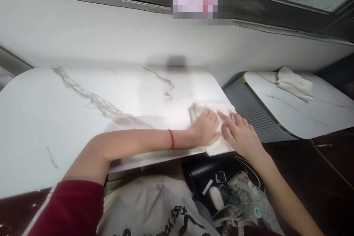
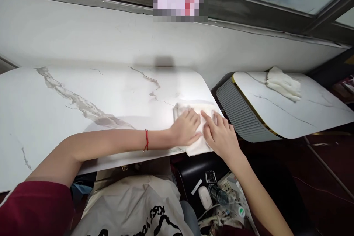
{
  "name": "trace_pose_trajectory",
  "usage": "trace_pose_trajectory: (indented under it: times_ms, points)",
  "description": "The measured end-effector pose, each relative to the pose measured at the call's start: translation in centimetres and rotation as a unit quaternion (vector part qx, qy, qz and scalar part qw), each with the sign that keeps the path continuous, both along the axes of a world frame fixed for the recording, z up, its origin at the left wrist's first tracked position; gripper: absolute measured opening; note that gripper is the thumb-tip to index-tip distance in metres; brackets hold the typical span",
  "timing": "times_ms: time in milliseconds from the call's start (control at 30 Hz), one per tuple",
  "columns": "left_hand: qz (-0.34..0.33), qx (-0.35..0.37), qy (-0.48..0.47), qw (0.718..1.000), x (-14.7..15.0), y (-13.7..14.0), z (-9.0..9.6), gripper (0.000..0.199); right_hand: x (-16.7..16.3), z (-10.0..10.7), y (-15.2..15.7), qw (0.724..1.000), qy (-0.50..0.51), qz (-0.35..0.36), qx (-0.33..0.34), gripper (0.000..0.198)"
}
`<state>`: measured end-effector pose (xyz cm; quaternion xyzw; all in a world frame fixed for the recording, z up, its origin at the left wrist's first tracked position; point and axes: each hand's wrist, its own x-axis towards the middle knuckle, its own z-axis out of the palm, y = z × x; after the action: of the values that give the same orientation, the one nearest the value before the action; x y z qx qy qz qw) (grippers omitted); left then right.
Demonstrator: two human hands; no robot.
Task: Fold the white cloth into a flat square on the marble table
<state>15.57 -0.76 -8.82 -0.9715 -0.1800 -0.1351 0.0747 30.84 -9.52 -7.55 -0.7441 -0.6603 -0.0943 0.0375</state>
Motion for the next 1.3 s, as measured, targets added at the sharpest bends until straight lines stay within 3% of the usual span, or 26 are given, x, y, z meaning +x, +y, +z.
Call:
trace_pose_trajectory:
  times_ms: [100, 167, 333, 467, 700, 967, 1300]
  points:
    - [0.034, 0.03, 0.008, 0.999, 1.4, -0.7, -0.5, 0.06, 1.0, -0.4, 0.2, 1.0, 0.011, -0.004, 0.0, 0.062]
    - [0.052, 0.017, 0.001, 0.998, 2.2, 0.5, -0.7, 0.059, 1.5, -1.0, 1.8, 1.0, 0.019, -0.011, 0.014, 0.063]
    - [0.061, -0.056, -0.046, 0.995, 3.0, 7.6, -1.0, 0.061, 3.1, -2.7, 9.2, 0.996, 0.055, -0.027, 0.061, 0.061]
    - [0.111, -0.097, -0.05, 0.988, 2.5, 12.8, -1.0, 0.062, 3.6, -3.5, 15.9, 0.995, 0.057, 0.0, 0.087, 0.06]
    - [0.189, -0.147, -0.041, 0.97, 0.5, 18.1, -0.5, 0.067, 1.8, -3.5, 23.5, 0.994, 0.061, 0.053, 0.076, 0.061]
    - [0.215, -0.165, -0.065, 0.96, -1.4, 20.3, 0.1, 0.064, 0.4, -3.0, 27.3, 0.997, 0.042, 0.063, 0.026, 0.062]
    - [0.214, -0.142, -0.065, 0.964, -1.3, 20.4, -0.3, 0.064, 0.9, -3.3, 26.8, 0.995, 0.045, 0.084, 0.038, 0.064]
